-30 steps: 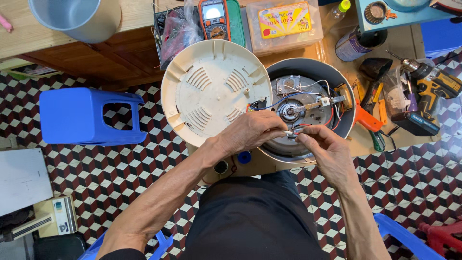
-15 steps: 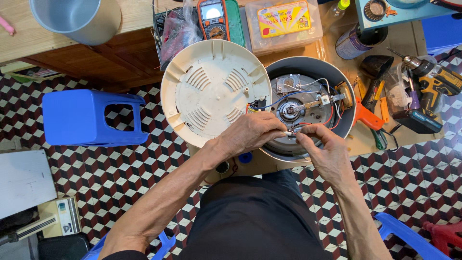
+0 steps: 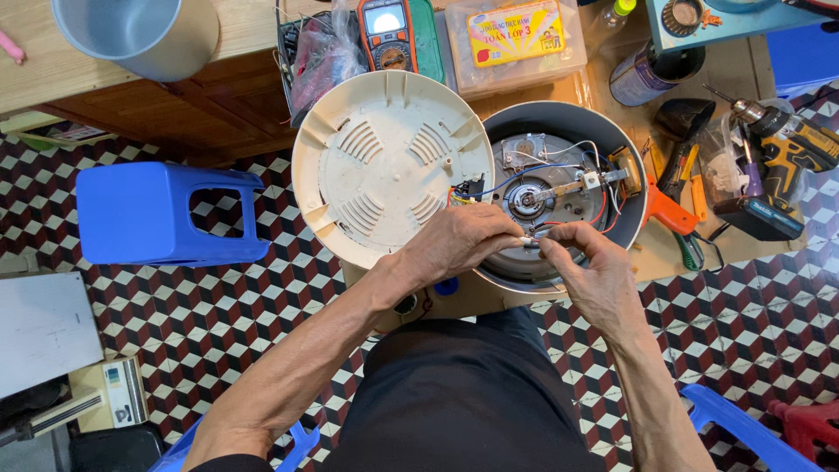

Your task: The person repairs the disassembled base of a rice cooker on a workbench. They use pliers to work on the heating assembly, manipulate and route wires, hold a small sensor cup, and use a heat gun to heat the component while adjusting parts inside the cooker base.

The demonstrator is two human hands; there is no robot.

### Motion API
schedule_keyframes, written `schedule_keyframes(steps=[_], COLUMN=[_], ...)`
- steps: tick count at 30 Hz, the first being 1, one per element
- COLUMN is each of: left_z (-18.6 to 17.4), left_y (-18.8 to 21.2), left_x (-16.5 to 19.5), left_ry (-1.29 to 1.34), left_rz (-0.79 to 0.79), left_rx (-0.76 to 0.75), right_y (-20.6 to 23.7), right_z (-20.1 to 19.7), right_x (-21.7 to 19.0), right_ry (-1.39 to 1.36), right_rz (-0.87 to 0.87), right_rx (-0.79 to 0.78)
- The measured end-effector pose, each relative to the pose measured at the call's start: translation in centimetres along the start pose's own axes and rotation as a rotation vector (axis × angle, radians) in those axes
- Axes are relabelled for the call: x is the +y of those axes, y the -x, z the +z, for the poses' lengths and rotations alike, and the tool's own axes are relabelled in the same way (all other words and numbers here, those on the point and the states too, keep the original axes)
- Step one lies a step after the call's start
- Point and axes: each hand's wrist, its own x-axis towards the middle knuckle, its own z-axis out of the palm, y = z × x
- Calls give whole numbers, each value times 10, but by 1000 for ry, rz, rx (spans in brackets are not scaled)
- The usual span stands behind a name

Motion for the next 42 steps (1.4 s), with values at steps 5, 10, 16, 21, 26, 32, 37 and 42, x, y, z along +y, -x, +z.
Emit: schedule_keyframes(steps=[5, 10, 16, 21, 26, 32, 37, 42], left_z=[2, 3, -4, -22, -19, -17, -16, -16], left_y=[0, 2, -1, 1, -1, -1, 0, -2], left_x=[-1, -1, -1, -5, -8, -11, -12, -9], left_ry=[19, 30, -22, -114, -23, -24, -19, -41], left_rz=[7, 14, 10, -83, -48, -40, -38, -56], left_rx=[3, 30, 30, -53, -16, -39, -38, -46], right_y=[-1, -1, -3, -4, -5, 0, 0, -2], right_z=[0, 1, -2, -5, 0, 10, 15, 15], right_x=[0, 1, 2, 2, -4, -12, -14, -13], right_ry=[24, 14, -25, -90, -22, 142, 180, 206], right_rz=[-28, -14, 18, 12, -111, -219, -275, -322], right_rx=[-2, 3, 10, 21, 0, 61, 101, 119])
